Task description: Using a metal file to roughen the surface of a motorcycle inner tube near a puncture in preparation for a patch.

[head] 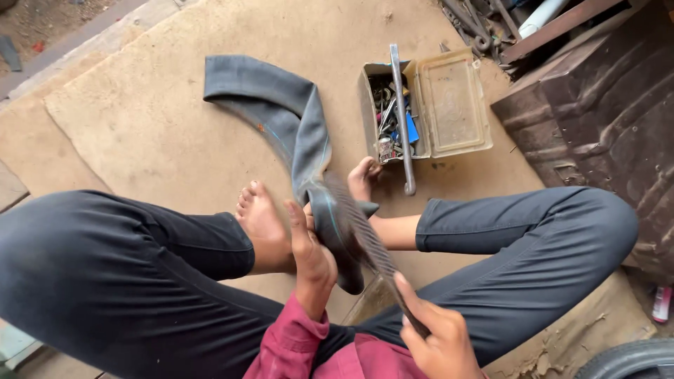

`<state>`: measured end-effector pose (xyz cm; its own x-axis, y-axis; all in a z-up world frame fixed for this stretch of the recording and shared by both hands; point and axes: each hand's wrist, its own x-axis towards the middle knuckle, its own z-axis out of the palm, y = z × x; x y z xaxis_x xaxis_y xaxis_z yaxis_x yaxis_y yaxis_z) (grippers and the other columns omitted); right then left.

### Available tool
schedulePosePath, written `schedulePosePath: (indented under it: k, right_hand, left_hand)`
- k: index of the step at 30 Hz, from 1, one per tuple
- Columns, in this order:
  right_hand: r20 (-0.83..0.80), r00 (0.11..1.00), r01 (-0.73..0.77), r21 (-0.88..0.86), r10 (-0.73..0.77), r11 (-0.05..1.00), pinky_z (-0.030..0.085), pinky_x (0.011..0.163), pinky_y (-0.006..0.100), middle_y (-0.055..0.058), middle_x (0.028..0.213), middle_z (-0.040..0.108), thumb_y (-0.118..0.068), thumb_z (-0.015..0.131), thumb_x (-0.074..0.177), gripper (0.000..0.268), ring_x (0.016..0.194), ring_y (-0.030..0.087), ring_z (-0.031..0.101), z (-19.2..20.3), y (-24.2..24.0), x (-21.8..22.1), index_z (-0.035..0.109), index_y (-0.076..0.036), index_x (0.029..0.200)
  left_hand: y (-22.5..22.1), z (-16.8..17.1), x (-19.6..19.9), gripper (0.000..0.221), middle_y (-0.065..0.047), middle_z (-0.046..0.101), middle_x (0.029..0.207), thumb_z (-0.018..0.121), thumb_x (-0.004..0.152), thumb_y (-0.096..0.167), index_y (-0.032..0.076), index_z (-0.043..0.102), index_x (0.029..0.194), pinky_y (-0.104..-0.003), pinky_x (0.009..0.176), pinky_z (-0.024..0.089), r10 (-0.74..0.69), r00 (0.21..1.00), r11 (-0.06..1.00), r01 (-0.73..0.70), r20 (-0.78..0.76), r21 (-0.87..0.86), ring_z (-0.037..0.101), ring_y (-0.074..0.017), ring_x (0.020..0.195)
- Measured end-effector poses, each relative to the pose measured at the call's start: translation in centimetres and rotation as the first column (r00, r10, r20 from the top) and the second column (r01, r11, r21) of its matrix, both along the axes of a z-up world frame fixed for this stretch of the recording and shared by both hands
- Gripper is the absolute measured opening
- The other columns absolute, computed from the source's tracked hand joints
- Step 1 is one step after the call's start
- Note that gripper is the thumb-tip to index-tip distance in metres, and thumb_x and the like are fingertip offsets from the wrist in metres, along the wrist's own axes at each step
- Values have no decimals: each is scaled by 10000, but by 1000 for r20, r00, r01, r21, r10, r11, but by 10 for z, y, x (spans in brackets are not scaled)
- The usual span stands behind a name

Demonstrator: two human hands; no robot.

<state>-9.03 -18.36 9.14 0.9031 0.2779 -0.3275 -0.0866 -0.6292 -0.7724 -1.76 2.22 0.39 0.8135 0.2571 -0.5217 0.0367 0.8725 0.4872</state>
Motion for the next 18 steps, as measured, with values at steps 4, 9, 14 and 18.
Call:
schedulePosePath:
  k: [4, 9, 14, 18]
  right_hand:
    - [-97, 993, 52, -115, -63, 992, 554, 622, 285, 219, 742, 682, 55, 640, 726, 755, 557, 287, 688, -8, 1, -6, 559, -131, 1453]
    - [268, 963, 22, 61, -37, 998, 558, 722, 295, 324, 1031, 639, 54, 589, 793, 707, 837, 378, 723, 6, 51, 71, 496, -61, 1484]
    - [-9, 992, 129, 101, -129, 986, 569, 660, 296, 221, 840, 775, 22, 570, 795, 695, 693, 311, 773, 14, 39, 78, 496, -109, 1473]
    - [127, 992, 33, -106, -19, 994, 550, 670, 313, 302, 871, 650, 8, 605, 796, 696, 735, 386, 691, 16, 14, 24, 549, -134, 1474]
  left_hand:
    - [-12, -6, 2, 575, -84, 717, 1040, 476, 1004, 537, -3, 642, 1113, -335, 912, 528, -21, 1000, 1000, 21, -15, 17, 675, -177, 961]
    - [-26, -28, -19, 425, -41, 622, 963, 573, 1091, 421, 3, 630, 1034, -285, 802, 461, -285, 954, 900, 232, 96, 369, 550, -121, 886]
    - [-17, 3, 0, 357, -3, 584, 891, 575, 1073, 371, 40, 606, 943, -260, 712, 422, -331, 933, 918, 284, 140, 277, 507, -96, 815]
    - [-19, -22, -7, 319, 2, 631, 907, 565, 1033, 367, 62, 621, 959, -254, 762, 468, -191, 979, 958, 170, 74, 232, 561, -90, 835]
